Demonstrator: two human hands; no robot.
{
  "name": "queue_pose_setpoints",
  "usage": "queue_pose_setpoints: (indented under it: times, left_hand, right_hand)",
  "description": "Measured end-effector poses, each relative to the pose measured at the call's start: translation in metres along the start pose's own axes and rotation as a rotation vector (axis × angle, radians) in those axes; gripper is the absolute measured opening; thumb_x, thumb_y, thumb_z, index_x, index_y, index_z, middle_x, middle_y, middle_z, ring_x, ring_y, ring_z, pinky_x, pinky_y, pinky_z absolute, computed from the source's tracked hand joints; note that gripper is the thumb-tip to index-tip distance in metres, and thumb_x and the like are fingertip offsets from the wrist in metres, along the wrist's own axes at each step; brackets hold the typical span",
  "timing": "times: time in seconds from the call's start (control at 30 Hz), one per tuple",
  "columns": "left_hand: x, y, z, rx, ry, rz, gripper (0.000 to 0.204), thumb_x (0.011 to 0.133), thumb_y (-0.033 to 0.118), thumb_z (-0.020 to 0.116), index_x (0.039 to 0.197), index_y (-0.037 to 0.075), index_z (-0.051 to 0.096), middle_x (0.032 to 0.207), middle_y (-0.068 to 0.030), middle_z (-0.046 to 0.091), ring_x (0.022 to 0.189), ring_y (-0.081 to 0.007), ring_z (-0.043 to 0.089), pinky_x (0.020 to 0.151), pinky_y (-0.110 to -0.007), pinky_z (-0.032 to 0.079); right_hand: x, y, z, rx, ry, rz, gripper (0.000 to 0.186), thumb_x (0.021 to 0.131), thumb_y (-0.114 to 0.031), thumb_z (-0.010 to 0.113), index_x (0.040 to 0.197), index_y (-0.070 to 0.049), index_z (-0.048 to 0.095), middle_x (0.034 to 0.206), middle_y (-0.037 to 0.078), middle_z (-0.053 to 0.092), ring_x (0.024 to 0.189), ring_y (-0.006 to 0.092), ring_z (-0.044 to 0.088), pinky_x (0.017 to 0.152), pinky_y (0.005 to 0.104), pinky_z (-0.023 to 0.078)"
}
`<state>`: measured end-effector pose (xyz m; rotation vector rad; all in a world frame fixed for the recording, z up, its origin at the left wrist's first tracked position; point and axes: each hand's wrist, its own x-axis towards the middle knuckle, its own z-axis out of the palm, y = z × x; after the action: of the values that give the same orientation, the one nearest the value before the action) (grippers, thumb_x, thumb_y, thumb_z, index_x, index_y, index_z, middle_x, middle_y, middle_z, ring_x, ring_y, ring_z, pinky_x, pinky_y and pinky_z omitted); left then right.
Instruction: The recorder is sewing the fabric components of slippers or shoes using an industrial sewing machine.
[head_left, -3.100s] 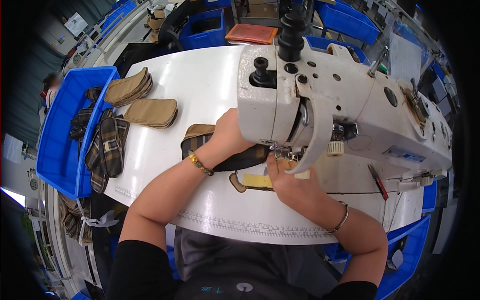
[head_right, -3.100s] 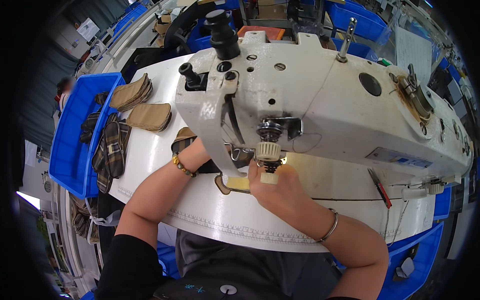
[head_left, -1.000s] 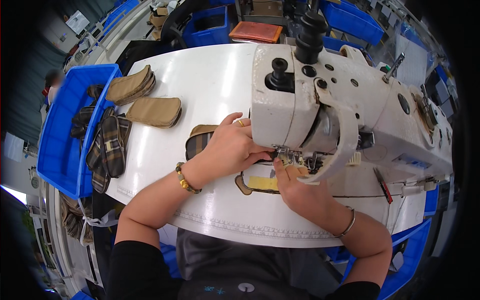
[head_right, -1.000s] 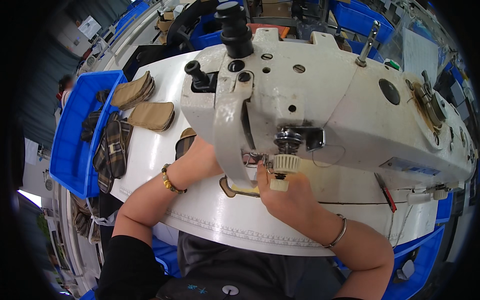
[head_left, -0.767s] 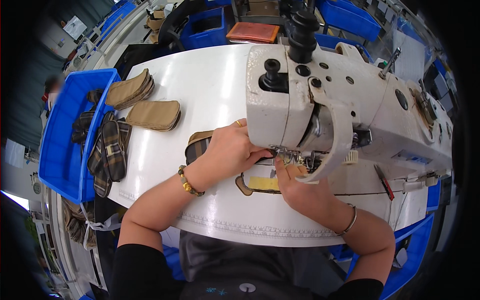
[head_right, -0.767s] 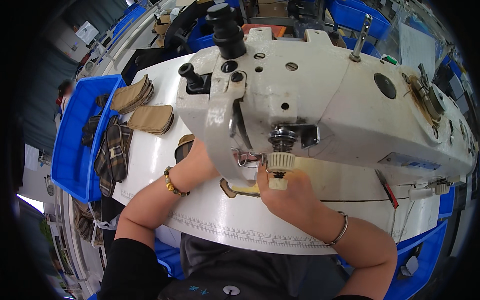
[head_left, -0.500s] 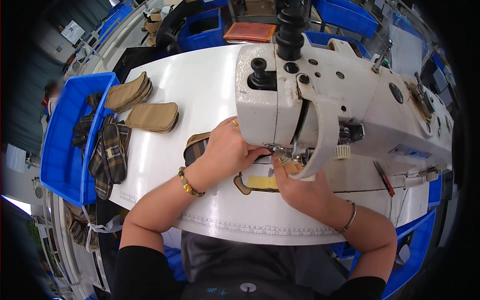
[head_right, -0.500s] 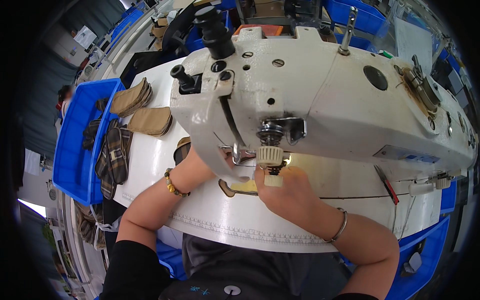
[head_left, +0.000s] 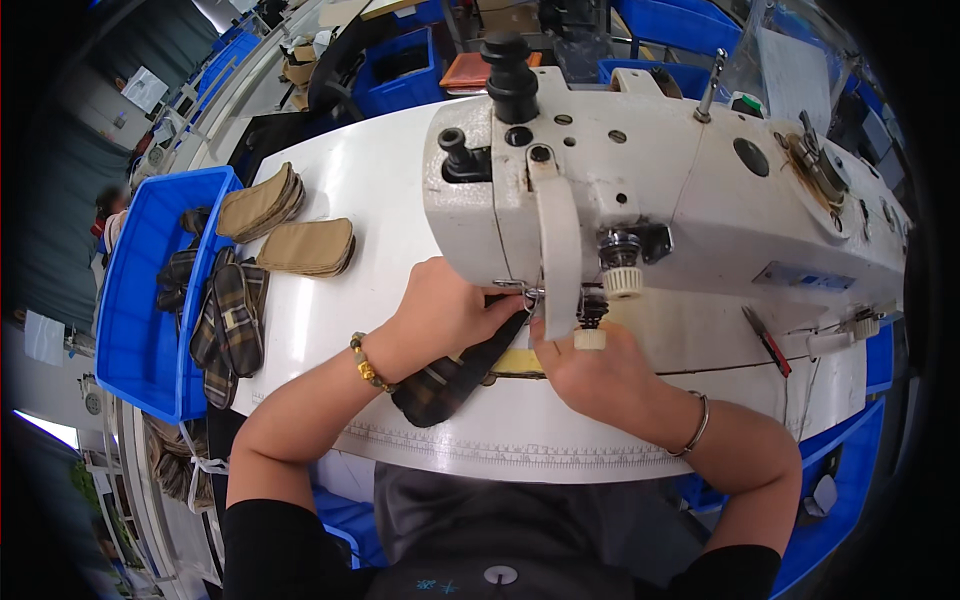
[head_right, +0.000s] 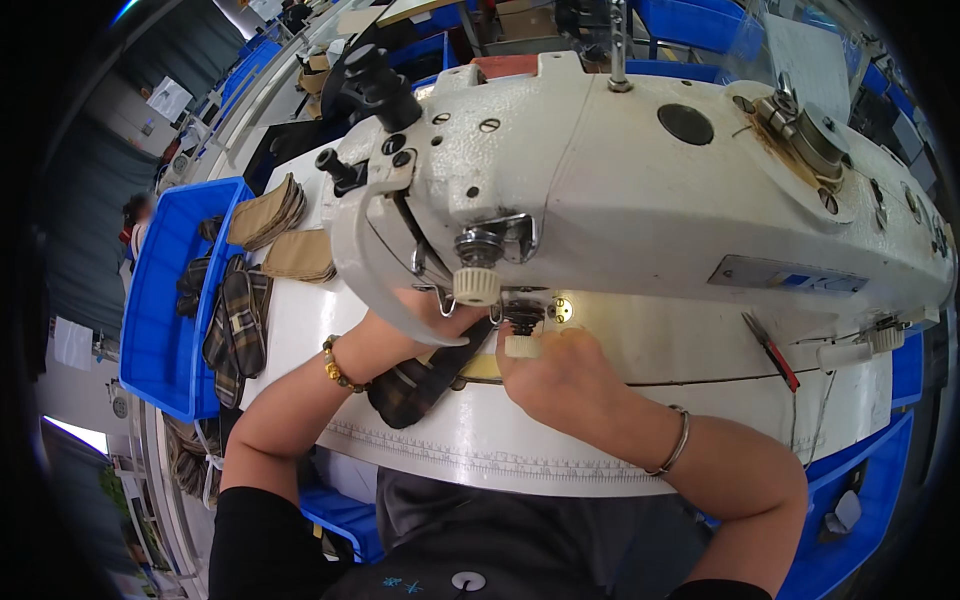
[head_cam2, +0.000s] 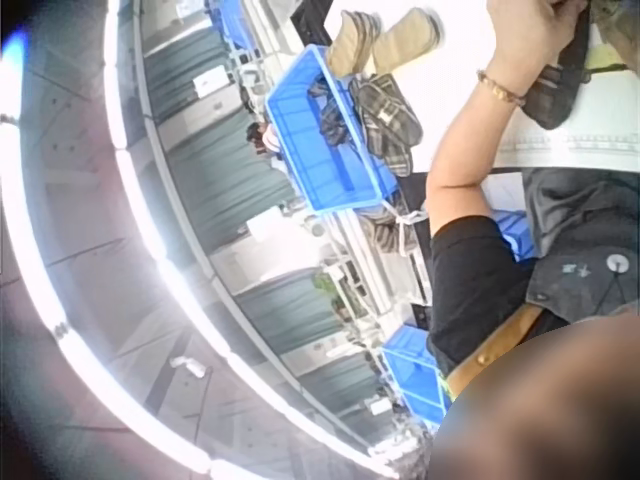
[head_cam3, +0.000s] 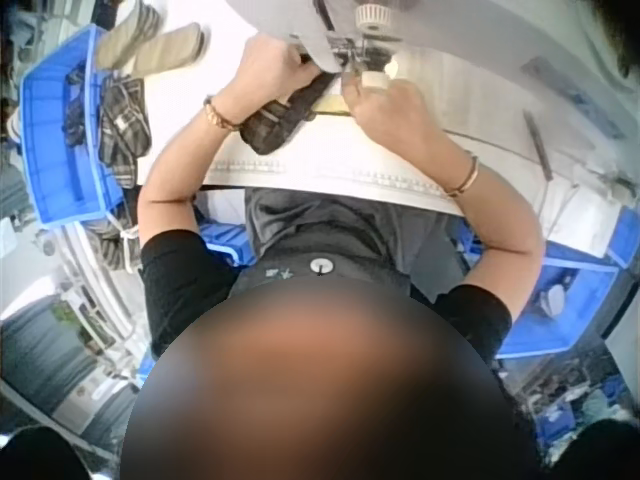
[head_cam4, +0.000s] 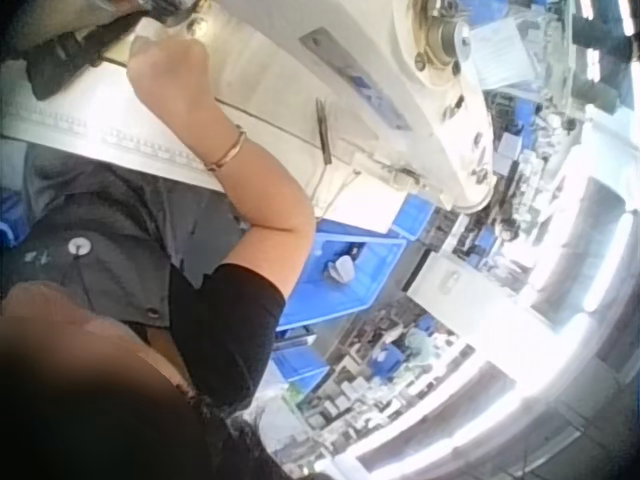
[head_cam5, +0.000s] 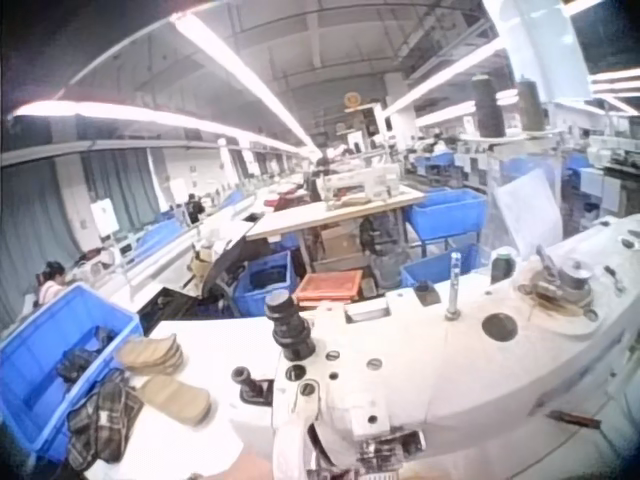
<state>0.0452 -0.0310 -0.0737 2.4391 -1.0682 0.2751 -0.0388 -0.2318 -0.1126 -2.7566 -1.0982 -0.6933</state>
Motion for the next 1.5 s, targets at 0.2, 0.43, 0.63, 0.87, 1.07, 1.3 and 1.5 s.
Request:
queue_pose_setpoints:
  times: [0.2,0.43,0.63,0.87,1.07,1.3,1.5]
  left_hand:
    - [-0.002,0.0,0.002,-0.131,0.044,-0.14,0.025,0.074,0.022,0.079,0.096,0.012,0.074,0.074,-0.008,0.07,0.063,-0.0281,0.066,0.059,-0.036,0.052]
    - [0.001,0.005,0.0,-0.127,0.031,-0.127,0.031,0.072,0.023,0.079,0.1,0.011,0.073,0.079,-0.0087,0.07,0.067,-0.0276,0.067,0.062,-0.037,0.053]
    - [0.0,-0.001,0.007,-0.181,0.074,-0.103,0.028,0.073,0.022,0.077,0.099,0.011,0.073,0.081,-0.0106,0.071,0.072,-0.0319,0.067,0.064,-0.039,0.054]
    - [0.003,0.004,0.002,-0.11,0.105,-0.063,0.025,0.073,0.02,0.076,0.095,0.009,0.073,0.082,-0.0113,0.071,0.072,-0.0324,0.067,0.064,-0.04,0.054]
    - [0.001,0.003,0.002,-0.135,0.073,-0.107,0.025,0.073,0.019,0.076,0.096,0.009,0.073,0.083,-0.0111,0.072,0.072,-0.0312,0.068,0.065,-0.039,0.054]
    - [0.001,0.006,0.005,-0.253,0.088,-0.171,0.025,0.074,0.017,0.076,0.097,0.008,0.073,0.086,-0.0116,0.072,0.071,-0.0301,0.068,0.065,-0.038,0.054]
    - [0.002,0.008,0.002,-0.28,0.049,-0.189,0.025,0.074,0.012,0.076,0.097,0.005,0.072,0.087,-0.0138,0.072,0.072,-0.0287,0.068,0.065,-0.036,0.055]
  right_hand:
    - [0.003,-0.003,-0.001,0.071,0.034,0.007,0.04,0.073,-0.012,0.063,0.109,0.003,0.069,0.055,0.003,0.055,0.048,0.0175,0.057,0.046,0.033,0.045]
    - [0.002,-0.002,0.001,0.067,0.025,-0.008,0.04,0.073,-0.01,0.062,0.11,0.005,0.068,0.055,0.003,0.056,0.048,0.0193,0.058,0.046,0.0341,0.045]
    - [0.003,-0.001,0.0,0.105,0.023,0.008,0.038,0.072,-0.009,0.062,0.108,0.005,0.068,0.057,0.004,0.058,0.049,0.0204,0.06,0.047,0.0351,0.047]
    - [0.002,-0.001,-0.002,0.126,0.005,0.025,0.037,0.074,-0.01,0.062,0.108,0.003,0.068,0.056,0.003,0.057,0.048,0.0209,0.059,0.046,0.0362,0.047]
    - [0.006,-0.007,-0.008,0.314,0.155,-0.166,0.029,0.075,-0.013,0.064,0.101,-0.002,0.068,0.076,0.01,0.066,0.049,0.0161,0.058,0.044,0.0313,0.046]
    - [0.002,-0.016,-0.002,0.181,0.147,-0.17,0.023,0.074,-0.016,0.064,0.089,0.001,0.069,0.099,0.022,0.07,0.049,0.0143,0.058,0.043,0.0277,0.046]
    - [0.001,-0.02,0.003,0.067,0.079,-0.172,0.028,0.071,-0.019,0.065,0.093,0.0,0.067,0.097,0.018,0.07,0.057,0.0145,0.062,0.049,0.0268,0.048]
